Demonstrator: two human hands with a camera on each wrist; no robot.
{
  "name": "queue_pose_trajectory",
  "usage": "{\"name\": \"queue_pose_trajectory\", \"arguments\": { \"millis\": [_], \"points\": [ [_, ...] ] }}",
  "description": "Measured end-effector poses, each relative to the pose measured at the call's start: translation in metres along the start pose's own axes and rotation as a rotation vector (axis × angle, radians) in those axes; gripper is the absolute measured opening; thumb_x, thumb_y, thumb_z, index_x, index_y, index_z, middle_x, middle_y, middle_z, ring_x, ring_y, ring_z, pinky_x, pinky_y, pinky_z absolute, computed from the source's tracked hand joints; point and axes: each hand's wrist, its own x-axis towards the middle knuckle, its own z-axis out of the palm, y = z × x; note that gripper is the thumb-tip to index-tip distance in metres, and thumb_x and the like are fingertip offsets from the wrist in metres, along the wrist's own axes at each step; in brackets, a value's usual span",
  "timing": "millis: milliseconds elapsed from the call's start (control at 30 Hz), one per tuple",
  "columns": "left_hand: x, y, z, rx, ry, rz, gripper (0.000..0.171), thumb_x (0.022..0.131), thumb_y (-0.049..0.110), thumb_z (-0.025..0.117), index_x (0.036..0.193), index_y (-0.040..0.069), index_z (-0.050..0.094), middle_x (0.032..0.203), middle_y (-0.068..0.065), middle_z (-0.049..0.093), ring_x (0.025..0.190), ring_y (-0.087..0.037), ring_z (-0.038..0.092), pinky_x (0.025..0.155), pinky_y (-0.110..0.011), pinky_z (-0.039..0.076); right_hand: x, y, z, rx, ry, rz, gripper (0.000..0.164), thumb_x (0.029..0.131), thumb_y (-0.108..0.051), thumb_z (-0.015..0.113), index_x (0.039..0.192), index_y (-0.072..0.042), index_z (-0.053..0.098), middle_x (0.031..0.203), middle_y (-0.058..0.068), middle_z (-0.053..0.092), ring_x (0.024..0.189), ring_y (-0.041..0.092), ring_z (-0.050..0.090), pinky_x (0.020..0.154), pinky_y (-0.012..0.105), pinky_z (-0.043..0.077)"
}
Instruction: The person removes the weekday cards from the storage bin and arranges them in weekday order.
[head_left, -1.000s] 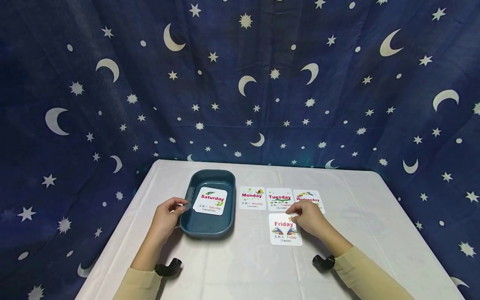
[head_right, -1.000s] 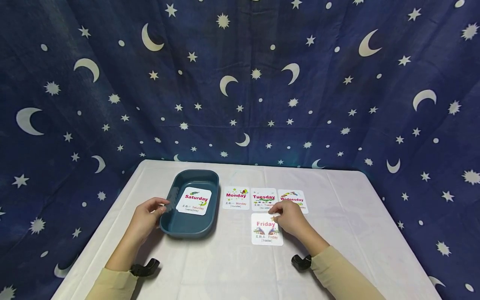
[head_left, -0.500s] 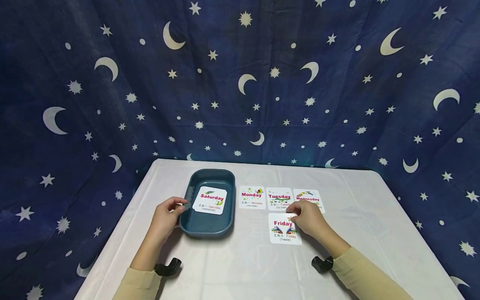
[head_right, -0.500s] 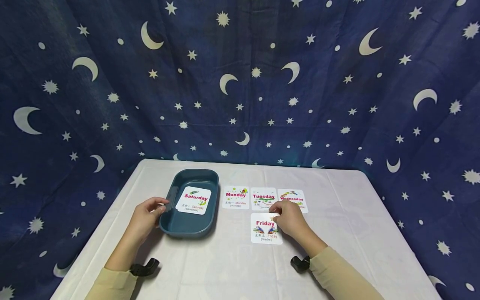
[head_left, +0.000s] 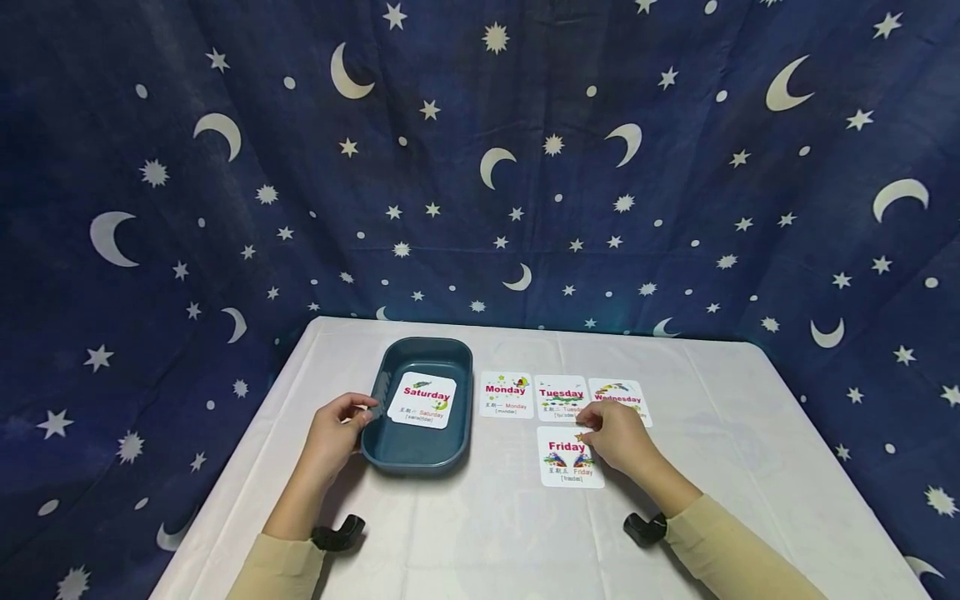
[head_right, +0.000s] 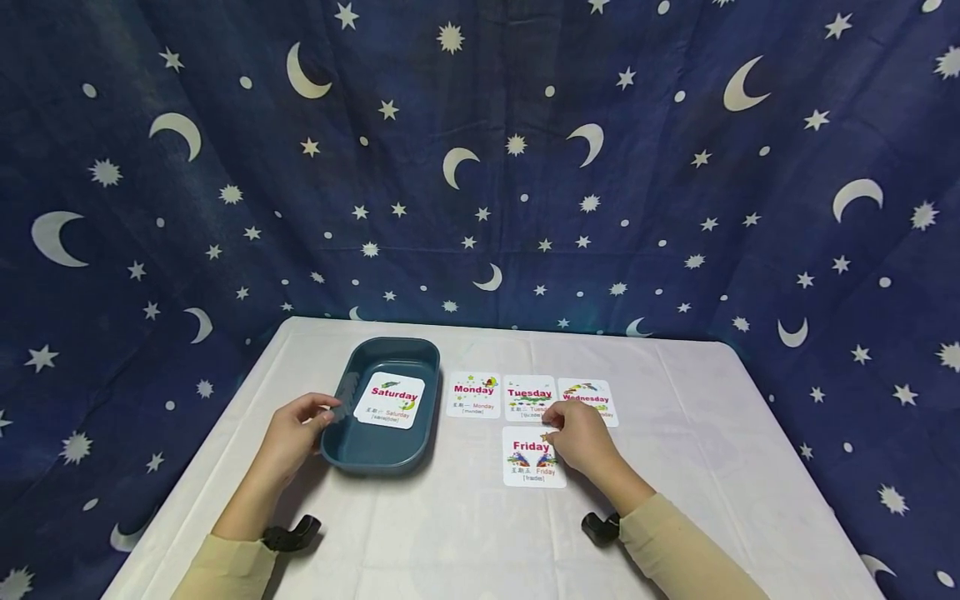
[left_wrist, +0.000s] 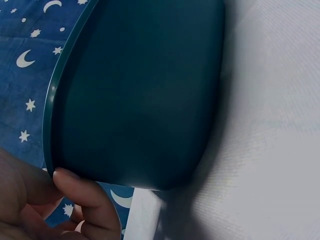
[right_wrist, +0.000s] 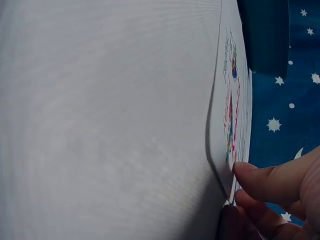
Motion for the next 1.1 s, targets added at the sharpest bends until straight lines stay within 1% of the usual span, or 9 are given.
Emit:
{"name": "queue_pose_trajectory", "arguments": {
  "millis": [200,400,467,600,733,833,933,1033,1100],
  "points": [
    [0.000,0.001,0.001,-0.008,-0.001,0.005,0.020,0.105,-0.001,0.061,0.121,0.000,0.074,0.092,-0.008,0.059,0.068,-0.018,0.057,0.054,-0.027,0.053,0.003,0.001,0.000,-0.001,0.017,-0.010,0.021,0.083,-0.004,0.088,0.100,-0.012,0.080,0.090,0.000,0.071,0.083,0.014,0.061,0.077,0.032,0.050],
    [-0.001,0.001,0.001,-0.004,0.002,0.007,0.020,0.105,-0.001,0.061,0.120,0.000,0.074,0.092,-0.008,0.059,0.067,-0.017,0.056,0.054,-0.027,0.053,0.006,-0.005,0.000,-0.007,0.009,-0.030,0.036,0.082,-0.010,0.091,0.116,-0.010,0.079,0.100,0.002,0.072,0.088,0.017,0.062,0.079,0.033,0.051],
    [-0.001,0.002,0.001,-0.003,0.004,0.003,0.020,0.105,-0.001,0.061,0.120,0.001,0.074,0.092,-0.008,0.059,0.068,-0.017,0.056,0.054,-0.027,0.053,0.008,-0.008,-0.001,0.003,-0.009,-0.026,0.041,0.083,-0.014,0.091,0.122,-0.010,0.077,0.106,0.004,0.072,0.092,0.018,0.064,0.083,0.036,0.052],
    [0.000,0.001,0.000,-0.003,0.004,-0.006,0.020,0.106,0.000,0.060,0.121,0.001,0.074,0.093,-0.009,0.058,0.068,-0.018,0.056,0.054,-0.027,0.053,0.011,-0.016,-0.001,0.032,-0.049,-0.009,0.050,0.087,-0.022,0.089,0.133,-0.012,0.073,0.121,0.006,0.073,0.107,0.024,0.067,0.096,0.045,0.055],
    [0.000,0.001,0.000,-0.010,0.000,-0.004,0.020,0.106,0.000,0.060,0.121,0.001,0.073,0.092,-0.008,0.058,0.067,-0.017,0.056,0.054,-0.027,0.053,0.015,-0.026,0.000,0.056,-0.068,-0.022,0.056,0.088,-0.025,0.090,0.139,-0.013,0.068,0.134,0.008,0.071,0.122,0.030,0.067,0.107,0.054,0.052],
    [0.001,0.000,0.000,-0.012,-0.003,0.003,0.020,0.105,-0.001,0.061,0.121,0.000,0.073,0.092,-0.008,0.058,0.067,-0.017,0.056,0.054,-0.027,0.054,0.018,-0.034,0.001,0.075,-0.072,-0.027,0.062,0.087,-0.026,0.090,0.142,-0.013,0.065,0.140,0.009,0.069,0.129,0.033,0.066,0.112,0.056,0.050],
    [0.001,-0.001,0.001,-0.010,-0.003,0.005,0.020,0.105,-0.001,0.061,0.121,0.001,0.073,0.092,-0.008,0.058,0.067,-0.017,0.056,0.054,-0.027,0.054,0.021,-0.043,0.003,0.101,-0.084,-0.015,0.066,0.088,-0.027,0.090,0.146,-0.015,0.062,0.146,0.008,0.066,0.135,0.033,0.063,0.115,0.057,0.048],
    [0.001,-0.001,0.001,-0.007,-0.001,0.002,0.020,0.105,0.000,0.061,0.121,0.001,0.074,0.092,-0.008,0.058,0.067,-0.017,0.056,0.054,-0.027,0.054,0.024,-0.053,0.005,0.137,-0.101,-0.005,0.069,0.087,-0.028,0.091,0.148,-0.018,0.059,0.149,0.007,0.064,0.138,0.033,0.061,0.116,0.058,0.047],
    [0.002,-0.001,0.001,-0.004,-0.001,0.000,0.020,0.106,0.000,0.061,0.121,0.001,0.073,0.093,-0.009,0.058,0.068,-0.017,0.056,0.054,-0.027,0.054,0.026,-0.059,0.006,0.157,-0.107,-0.019,0.070,0.087,-0.028,0.091,0.148,-0.018,0.057,0.149,0.008,0.064,0.139,0.034,0.059,0.117,0.059,0.046]
  ]
}}
